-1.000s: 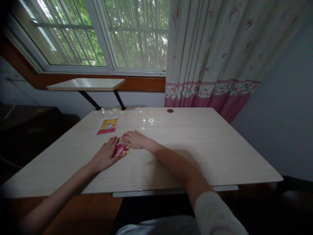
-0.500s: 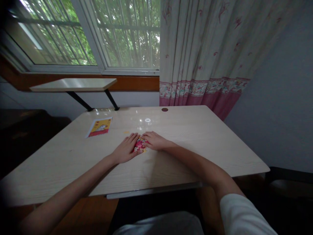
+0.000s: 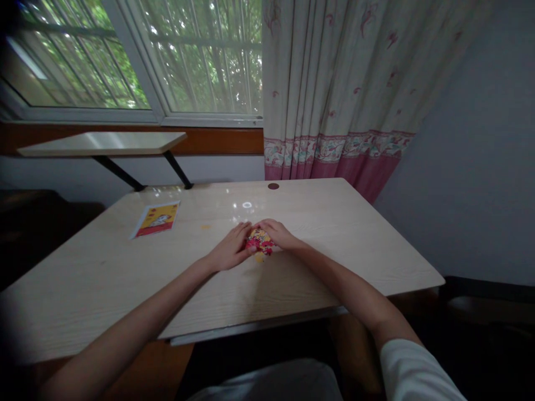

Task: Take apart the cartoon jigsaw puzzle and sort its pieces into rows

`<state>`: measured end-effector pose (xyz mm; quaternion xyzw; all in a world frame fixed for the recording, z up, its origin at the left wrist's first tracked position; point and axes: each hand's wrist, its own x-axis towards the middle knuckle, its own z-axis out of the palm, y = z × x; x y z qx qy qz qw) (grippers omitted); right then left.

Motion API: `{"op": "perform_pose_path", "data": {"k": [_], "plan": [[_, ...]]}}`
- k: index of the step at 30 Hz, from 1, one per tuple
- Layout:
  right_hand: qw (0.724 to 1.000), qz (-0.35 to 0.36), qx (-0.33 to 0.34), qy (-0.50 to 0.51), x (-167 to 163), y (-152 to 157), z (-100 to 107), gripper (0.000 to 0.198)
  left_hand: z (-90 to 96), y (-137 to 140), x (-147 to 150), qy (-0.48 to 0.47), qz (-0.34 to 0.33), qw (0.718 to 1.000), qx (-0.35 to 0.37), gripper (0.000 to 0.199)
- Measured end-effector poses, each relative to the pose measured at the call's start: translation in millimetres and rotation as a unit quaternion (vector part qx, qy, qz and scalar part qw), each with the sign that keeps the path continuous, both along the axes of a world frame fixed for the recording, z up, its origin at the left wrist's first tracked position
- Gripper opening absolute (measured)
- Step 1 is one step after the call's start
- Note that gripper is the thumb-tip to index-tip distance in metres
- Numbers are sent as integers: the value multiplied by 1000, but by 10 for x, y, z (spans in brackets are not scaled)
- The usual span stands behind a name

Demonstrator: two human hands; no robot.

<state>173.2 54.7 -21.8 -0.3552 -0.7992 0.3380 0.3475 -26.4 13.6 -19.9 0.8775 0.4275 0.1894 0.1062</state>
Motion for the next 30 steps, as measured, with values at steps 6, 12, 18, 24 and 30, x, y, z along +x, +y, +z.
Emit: {"op": "perform_pose_path", "data": {"k": [6,12,18,24,30], "plan": [[1000,-29,5,-4,133,43,81,56,118,28,-180,-44,12,999,-1,58],[961,41,143,-234,675,96,232,36,301,149,-828,70,155,984,46,46],[931,33,104,-349,951,200,134,62,161,316,-1226,122,211,969,22,41],[933,54,87,-345,778,128,113,68,60,263,-902,105,130,984,53,41],[942,53,120,-309,654,45,119,57,20,104,-441,65,29,996,61,43]]}}
